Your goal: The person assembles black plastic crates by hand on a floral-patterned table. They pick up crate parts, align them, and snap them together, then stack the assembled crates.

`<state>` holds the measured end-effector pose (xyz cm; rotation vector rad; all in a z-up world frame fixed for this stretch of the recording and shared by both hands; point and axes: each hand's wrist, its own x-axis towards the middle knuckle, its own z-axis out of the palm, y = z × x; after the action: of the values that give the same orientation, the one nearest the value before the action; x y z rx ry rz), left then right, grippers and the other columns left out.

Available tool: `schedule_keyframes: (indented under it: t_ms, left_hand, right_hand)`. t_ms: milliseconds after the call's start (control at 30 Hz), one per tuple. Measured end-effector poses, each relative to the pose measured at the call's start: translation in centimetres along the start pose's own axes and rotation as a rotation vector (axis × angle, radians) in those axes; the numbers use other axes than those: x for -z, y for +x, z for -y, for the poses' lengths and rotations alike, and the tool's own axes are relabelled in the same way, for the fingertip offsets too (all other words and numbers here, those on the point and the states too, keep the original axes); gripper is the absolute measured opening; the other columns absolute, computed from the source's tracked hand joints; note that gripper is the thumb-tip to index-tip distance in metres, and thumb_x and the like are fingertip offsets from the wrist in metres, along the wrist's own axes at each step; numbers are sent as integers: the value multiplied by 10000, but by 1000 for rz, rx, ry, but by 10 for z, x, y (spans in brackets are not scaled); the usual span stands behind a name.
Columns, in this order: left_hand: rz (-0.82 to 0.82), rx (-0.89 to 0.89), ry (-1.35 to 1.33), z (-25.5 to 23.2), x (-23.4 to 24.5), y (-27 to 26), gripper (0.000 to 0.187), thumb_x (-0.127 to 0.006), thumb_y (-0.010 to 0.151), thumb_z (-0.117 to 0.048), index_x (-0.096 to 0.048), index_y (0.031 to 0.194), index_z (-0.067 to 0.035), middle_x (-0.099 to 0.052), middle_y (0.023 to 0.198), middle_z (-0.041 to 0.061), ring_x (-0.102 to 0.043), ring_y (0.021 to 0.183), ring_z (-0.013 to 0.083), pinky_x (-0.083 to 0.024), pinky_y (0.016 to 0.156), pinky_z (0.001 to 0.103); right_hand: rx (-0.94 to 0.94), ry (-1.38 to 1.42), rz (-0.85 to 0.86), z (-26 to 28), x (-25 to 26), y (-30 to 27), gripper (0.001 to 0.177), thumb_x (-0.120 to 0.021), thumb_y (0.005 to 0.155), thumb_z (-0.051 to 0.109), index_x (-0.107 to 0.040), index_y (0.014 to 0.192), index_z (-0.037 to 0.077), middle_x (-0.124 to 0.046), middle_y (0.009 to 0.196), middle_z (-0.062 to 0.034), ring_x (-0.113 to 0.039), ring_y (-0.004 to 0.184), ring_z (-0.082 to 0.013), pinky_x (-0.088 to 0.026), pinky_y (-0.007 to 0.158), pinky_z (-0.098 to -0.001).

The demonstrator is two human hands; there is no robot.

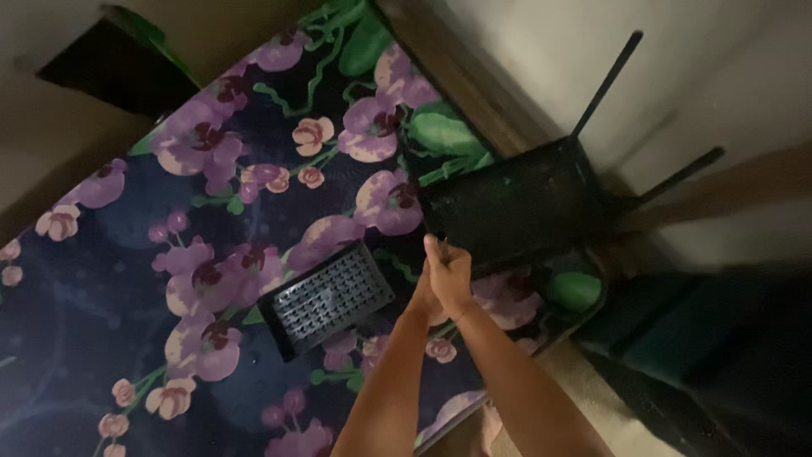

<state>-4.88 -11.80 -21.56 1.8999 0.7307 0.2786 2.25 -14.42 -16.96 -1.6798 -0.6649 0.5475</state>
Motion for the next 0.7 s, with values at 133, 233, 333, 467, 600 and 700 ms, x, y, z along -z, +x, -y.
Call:
schedule_keyframes:
  t_ms: [133,233,333,467,600,700]
  left_hand:
    - [56,337,-366,-21,4,2,606,-664,910,-163,-392,1449,-116,-540,1360,148,-548,1254,317,-459,1036,436]
    - [33,256,-286,-20,1,5,633,-645,839,-69,-434,1435,-100,-517,1359,152,-536,1230,313,-458,1044,429]
    - [59,373,-372,-3,-7,9,629,-648,857,-117,-408,1439,-131,-538,1301,139,-536,1181,309,-457,1003,422]
    - [126,80,219,29,-22,26,398,-657,1015,-221,-520,1360,-78,-545,1330,144,-531,1215,322,-435,1092,421]
    - [65,4,249,47,-33,18,543,-732,901,-237,-504,1367,-76,-471,1375,187,-457,1265,392,-376,1079,478]
    - [111,201,127,34,-31,14,553,-668,954,-239,-443,1435,-83,-462,1415,172,-481,1297,352,-412,1094,438]
  right_hand:
    - [-116,81,227,-4,21,15,646,-664,1004,417,-381,534,77,-316,495,-1,-254,468,-105,-232,476,-366]
    - [-136,190,406,8,28,24,602,-654,1024,379,-398,567,81,-359,525,15,-290,512,-101,-263,490,-364]
    - [-69,134,322,25,28,22,538,-668,1043,338,-439,631,77,-363,593,-8,-317,580,-111,-312,525,-360]
    - [269,-78,77,35,22,8,409,-638,1024,380,-528,819,44,-482,654,-40,-448,575,-120,-411,550,-327]
    - [157,-139,-2,19,10,-4,525,-597,1060,412,-453,727,32,-380,609,-71,-333,547,-150,-338,525,-366]
    - [1,-131,-24,3,6,-2,605,-597,1053,434,-419,641,28,-354,559,-57,-301,531,-135,-286,498,-388]
